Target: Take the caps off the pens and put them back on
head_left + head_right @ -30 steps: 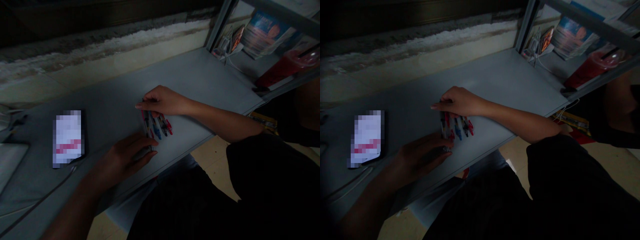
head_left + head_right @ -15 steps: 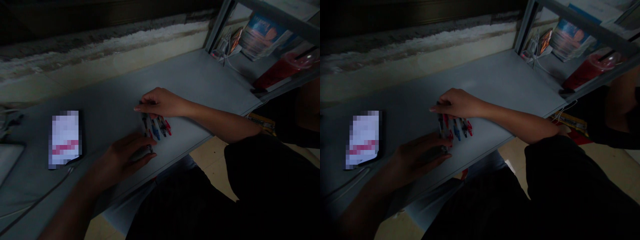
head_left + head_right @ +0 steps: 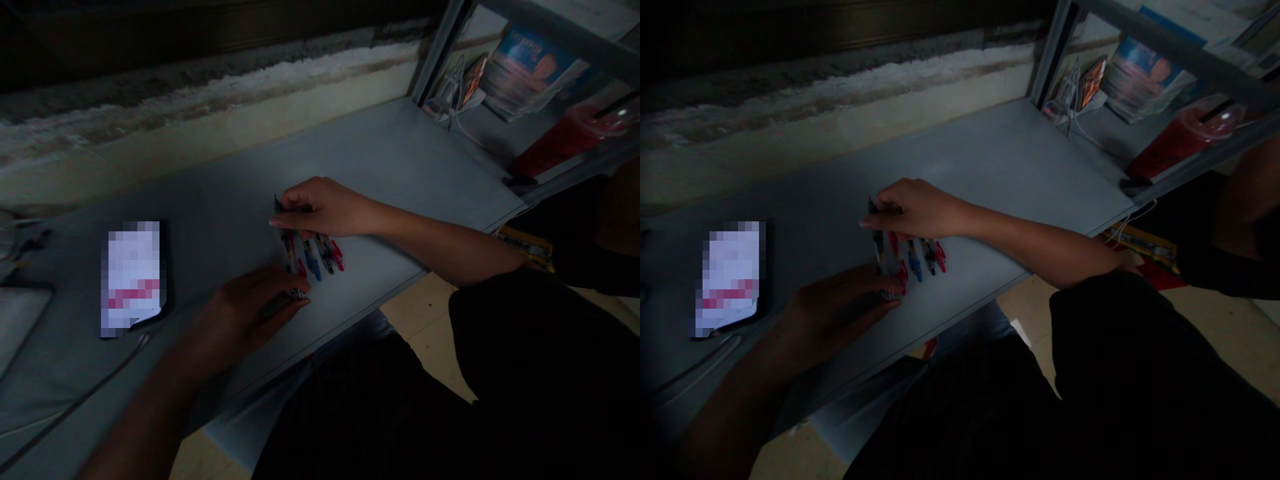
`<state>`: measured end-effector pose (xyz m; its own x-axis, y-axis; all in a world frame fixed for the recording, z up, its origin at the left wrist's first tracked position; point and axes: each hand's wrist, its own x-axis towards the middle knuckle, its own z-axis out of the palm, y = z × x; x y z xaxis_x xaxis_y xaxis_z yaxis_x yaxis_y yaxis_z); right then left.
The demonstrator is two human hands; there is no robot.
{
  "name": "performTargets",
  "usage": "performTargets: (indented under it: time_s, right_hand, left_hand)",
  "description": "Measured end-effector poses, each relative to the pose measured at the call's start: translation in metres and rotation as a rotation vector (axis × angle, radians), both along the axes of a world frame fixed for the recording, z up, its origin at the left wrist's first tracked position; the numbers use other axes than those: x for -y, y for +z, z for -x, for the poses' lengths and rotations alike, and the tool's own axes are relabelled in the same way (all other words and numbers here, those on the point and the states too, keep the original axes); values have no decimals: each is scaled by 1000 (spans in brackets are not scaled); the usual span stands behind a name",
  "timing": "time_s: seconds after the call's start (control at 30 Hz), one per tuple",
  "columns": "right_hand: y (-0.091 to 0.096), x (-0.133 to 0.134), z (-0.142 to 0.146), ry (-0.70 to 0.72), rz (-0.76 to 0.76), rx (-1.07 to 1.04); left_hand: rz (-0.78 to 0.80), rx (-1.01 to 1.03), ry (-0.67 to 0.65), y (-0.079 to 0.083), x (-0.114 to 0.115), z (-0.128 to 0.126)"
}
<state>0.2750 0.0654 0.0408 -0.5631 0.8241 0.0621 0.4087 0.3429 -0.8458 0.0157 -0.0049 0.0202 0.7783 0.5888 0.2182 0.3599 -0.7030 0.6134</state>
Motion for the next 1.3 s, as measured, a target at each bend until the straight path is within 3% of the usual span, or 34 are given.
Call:
performTargets:
  time_s: [0.43, 0.63, 0.77, 0.9, 1.0, 1.3]
  right_hand:
    - [-4, -1, -2, 23, -36, -15]
    - [2, 1, 1, 3, -15, 32]
    - [11, 2, 0, -58, -31, 211]
    - [16, 4, -6, -80, -212, 613]
    - [16, 6, -8, -103, -220, 829]
    - [12, 11, -10, -92, -169, 903]
  left_hand:
    - [-50, -1, -2, -3, 0, 3]
    - [-44, 4, -11, -2, 0, 2]
    - [-59, 17, 40, -2, -3, 3]
    - [-64, 7, 84, -1, -8, 7]
    - [-70, -2, 112, -1, -11, 7]
    - [-16, -67, 161, -5, -16, 12]
